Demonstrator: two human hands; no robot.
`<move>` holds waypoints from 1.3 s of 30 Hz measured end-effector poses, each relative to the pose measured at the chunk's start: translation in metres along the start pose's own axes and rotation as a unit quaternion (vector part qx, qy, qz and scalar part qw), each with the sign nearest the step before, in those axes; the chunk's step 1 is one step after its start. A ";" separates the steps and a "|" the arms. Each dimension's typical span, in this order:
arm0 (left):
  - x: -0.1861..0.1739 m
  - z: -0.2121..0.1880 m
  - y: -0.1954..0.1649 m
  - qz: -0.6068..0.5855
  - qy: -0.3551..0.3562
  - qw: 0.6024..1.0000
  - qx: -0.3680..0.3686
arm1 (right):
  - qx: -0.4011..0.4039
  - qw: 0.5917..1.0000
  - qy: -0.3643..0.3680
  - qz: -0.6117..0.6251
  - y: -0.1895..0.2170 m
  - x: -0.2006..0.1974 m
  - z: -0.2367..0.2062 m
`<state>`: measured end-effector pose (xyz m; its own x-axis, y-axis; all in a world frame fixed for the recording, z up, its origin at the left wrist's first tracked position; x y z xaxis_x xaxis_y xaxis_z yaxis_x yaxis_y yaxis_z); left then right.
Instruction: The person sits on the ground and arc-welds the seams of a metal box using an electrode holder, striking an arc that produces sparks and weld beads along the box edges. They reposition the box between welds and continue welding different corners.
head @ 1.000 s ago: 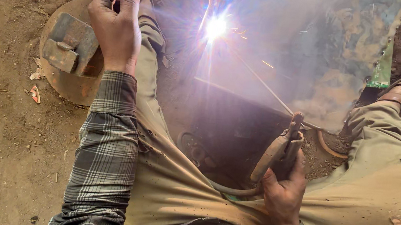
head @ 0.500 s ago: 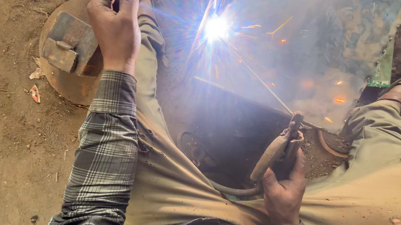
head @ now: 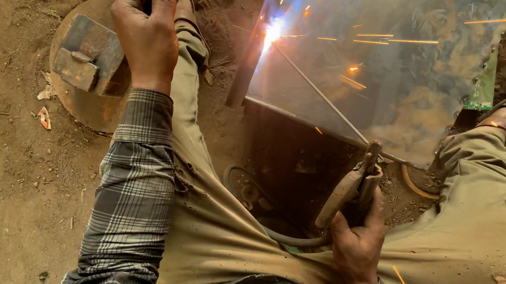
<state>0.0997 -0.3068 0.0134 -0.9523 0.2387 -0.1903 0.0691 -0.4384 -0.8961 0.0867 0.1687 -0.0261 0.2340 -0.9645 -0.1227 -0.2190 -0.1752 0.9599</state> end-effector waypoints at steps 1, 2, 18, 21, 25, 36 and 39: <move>0.000 0.000 0.001 0.010 -0.002 1.000 -0.009 | -0.009 1.000 -0.001 -0.001 0.001 0.000 0.000; 0.000 0.000 -0.001 0.009 -0.002 1.000 0.000 | -0.018 1.000 -0.001 -0.001 0.003 0.000 0.000; 0.001 -0.001 -0.004 -0.018 0.003 1.000 -0.021 | 0.029 0.999 -0.018 0.018 -0.003 -0.002 0.000; 0.001 0.000 -0.006 -0.011 0.001 1.000 0.002 | 0.004 1.000 -0.009 0.022 -0.002 -0.001 0.000; 0.002 0.000 0.000 -0.009 0.004 1.000 -0.026 | 0.012 0.999 -0.009 0.031 -0.005 -0.001 0.000; 0.002 0.000 -0.002 -0.024 0.001 1.000 -0.020 | -0.007 1.000 -0.012 -0.004 0.000 0.001 0.001; 0.002 -0.001 -0.007 -0.021 0.004 1.000 -0.006 | 0.000 1.000 -0.009 0.000 -0.001 0.001 0.002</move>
<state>0.0971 -0.3029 0.0186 -0.9518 0.2642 -0.1556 0.0329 -0.4167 -0.9085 0.0857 0.1675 -0.0278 0.2166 -0.9678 -0.1283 -0.2194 -0.1763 0.9596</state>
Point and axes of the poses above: each hand's wrist, its own z-axis towards the middle knuckle, its own x-axis out of the palm, y = z × x, the point moved 8 cm from there along z, towards the middle knuckle, and after that the axes turned 15 degrees about -y, right-handed, at the moved point
